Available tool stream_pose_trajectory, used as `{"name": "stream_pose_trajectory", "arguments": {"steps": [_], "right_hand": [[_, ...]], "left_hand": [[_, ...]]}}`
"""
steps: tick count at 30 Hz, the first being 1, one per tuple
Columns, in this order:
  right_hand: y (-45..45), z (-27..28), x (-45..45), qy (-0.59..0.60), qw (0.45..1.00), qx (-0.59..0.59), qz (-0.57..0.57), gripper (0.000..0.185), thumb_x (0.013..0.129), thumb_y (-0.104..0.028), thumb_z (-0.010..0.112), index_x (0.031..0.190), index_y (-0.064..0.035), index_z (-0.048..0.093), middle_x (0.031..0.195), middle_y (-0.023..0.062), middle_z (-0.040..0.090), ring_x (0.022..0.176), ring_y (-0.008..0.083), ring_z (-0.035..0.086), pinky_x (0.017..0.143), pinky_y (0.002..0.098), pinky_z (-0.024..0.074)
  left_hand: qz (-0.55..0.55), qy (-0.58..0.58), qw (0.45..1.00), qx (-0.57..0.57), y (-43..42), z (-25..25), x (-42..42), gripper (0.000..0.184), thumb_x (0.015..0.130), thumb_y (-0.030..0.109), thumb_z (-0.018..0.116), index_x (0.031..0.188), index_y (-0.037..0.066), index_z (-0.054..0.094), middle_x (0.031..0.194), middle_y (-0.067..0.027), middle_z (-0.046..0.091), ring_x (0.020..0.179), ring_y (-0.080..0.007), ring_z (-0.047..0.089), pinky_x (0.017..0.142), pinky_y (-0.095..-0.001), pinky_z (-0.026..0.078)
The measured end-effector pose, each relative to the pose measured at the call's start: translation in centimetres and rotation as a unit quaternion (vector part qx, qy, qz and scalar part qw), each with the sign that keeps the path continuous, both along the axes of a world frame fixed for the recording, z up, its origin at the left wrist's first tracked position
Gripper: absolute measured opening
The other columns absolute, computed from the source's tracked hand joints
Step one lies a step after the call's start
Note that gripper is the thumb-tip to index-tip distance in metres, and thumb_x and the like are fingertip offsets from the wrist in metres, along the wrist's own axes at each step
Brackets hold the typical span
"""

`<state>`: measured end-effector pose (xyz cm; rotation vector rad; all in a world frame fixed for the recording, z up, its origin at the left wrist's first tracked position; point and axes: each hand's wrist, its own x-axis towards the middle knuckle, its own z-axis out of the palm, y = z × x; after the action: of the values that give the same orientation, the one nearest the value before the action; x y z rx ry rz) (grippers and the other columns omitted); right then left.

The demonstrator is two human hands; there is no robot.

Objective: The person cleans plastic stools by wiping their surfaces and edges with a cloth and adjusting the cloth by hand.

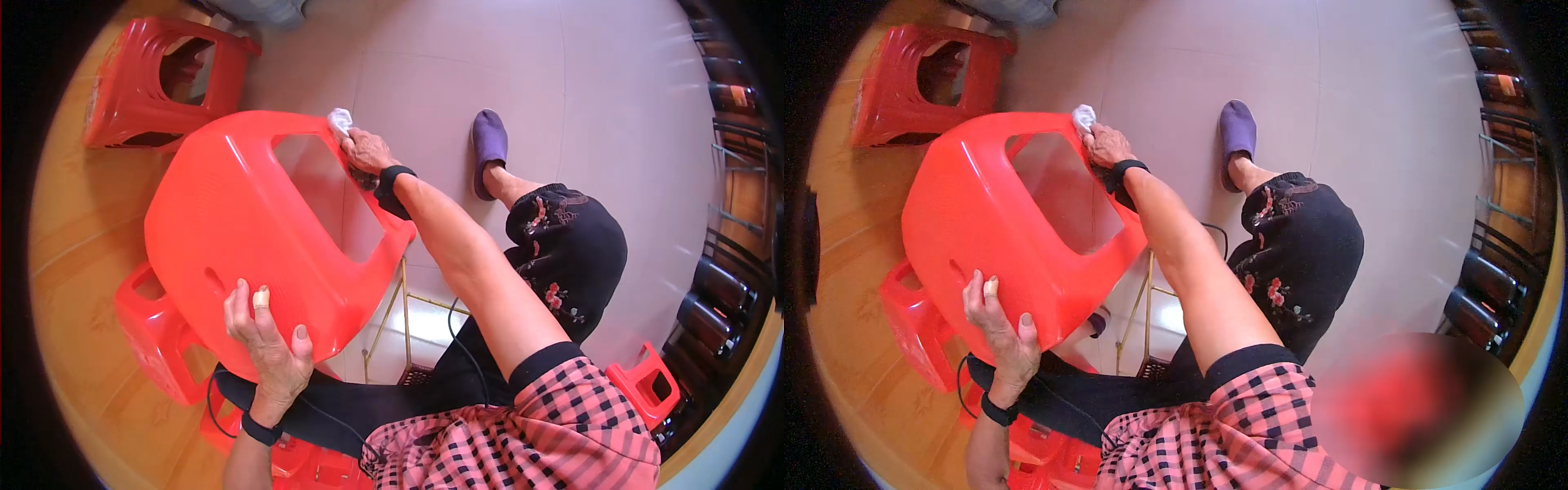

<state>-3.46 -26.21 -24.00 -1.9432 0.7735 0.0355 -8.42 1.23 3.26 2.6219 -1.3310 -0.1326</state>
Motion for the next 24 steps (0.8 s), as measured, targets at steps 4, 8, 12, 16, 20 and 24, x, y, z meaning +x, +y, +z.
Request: {"name": "stream_pose_trajectory", "arguments": {"steps": [4, 8, 12, 16, 20, 24], "right_hand": [[1.9, 0.0, -5.5, 0.059, 0.998, -0.017, -0.002, 0.042, 0.091, -0.040, 0.042, 0.099, -0.0045, 0.062, 0.099, 0.0238, 0.064, 0.096, 0.0429, 0.060, 0.084, 0.0516, 0.0464], [3.9, -0.2, -10.1, 0.079, 0.994, -0.014, -0.079, 0.042, 0.091, -0.041, 0.043, 0.098, -0.0047, 0.063, 0.098, 0.0232, 0.064, 0.094, 0.0426, 0.060, 0.082, 0.0523, 0.0471], [4.2, -1.8, -13.3, 0.141, 0.984, -0.008, -0.104, 0.044, 0.091, -0.042, 0.044, 0.099, -0.0030, 0.063, 0.098, 0.0218, 0.065, 0.095, 0.0425, 0.061, 0.083, 0.0512, 0.0475], [6.9, -6.7, -16.7, 0.230, 0.969, 0.024, -0.085, 0.044, 0.089, -0.038, 0.042, 0.099, -0.0022, 0.065, 0.100, 0.0238, 0.064, 0.097, 0.0425, 0.060, 0.086, 0.0492, 0.0470], [6.3, -10.4, -16.8, 0.219, 0.975, 0.033, 0.031, 0.041, 0.086, -0.032, 0.041, 0.090, -0.0008, 0.067, 0.099, 0.0258, 0.064, 0.098, 0.0422, 0.060, 0.087, 0.0476, 0.0470], [6.3, -6.6, -15.5, 0.225, 0.974, -0.005, -0.007, 0.034, 0.083, -0.029, 0.047, 0.088, -0.0017, 0.067, 0.090, 0.0224, 0.066, 0.092, 0.0389, 0.062, 0.081, 0.0464, 0.0498]], "left_hand": [[0.001, -0.003, 1.000, -0.006, 0.0, -0.1, 0.0, 0.060, 0.084, 0.028, 0.049, 0.134, -0.002, 0.034, 0.143, -0.0227, 0.027, 0.132, -0.0406, 0.024, 0.108, -0.0515, 0.018], [0.002, -0.014, 1.000, -0.006, -0.2, 0.1, -0.1, 0.059, 0.084, 0.028, 0.049, 0.134, -0.002, 0.035, 0.142, -0.0226, 0.029, 0.132, -0.0399, 0.026, 0.108, -0.0508, 0.018], [0.005, -0.014, 1.000, -0.012, -0.3, 0.1, 0.0, 0.059, 0.084, 0.026, 0.049, 0.134, -0.001, 0.036, 0.142, -0.0219, 0.030, 0.131, -0.0396, 0.027, 0.108, -0.0506, 0.019], [0.007, -0.018, 1.000, -0.012, -0.4, 0.0, 0.0, 0.059, 0.083, 0.026, 0.050, 0.134, -0.001, 0.036, 0.142, -0.0211, 0.031, 0.131, -0.0394, 0.027, 0.108, -0.0505, 0.019], [0.000, -0.014, 1.000, -0.018, -0.4, -0.1, 0.0, 0.063, 0.078, 0.022, 0.054, 0.134, -0.001, 0.036, 0.140, -0.0223, 0.030, 0.129, -0.0407, 0.027, 0.107, -0.0512, 0.020], [0.009, -0.006, 1.000, -0.022, -0.8, 0.1, 0.2, 0.062, 0.078, 0.019, 0.054, 0.134, 0.000, 0.036, 0.139, -0.0218, 0.032, 0.130, -0.0394, 0.027, 0.108, -0.0508, 0.019]]}}
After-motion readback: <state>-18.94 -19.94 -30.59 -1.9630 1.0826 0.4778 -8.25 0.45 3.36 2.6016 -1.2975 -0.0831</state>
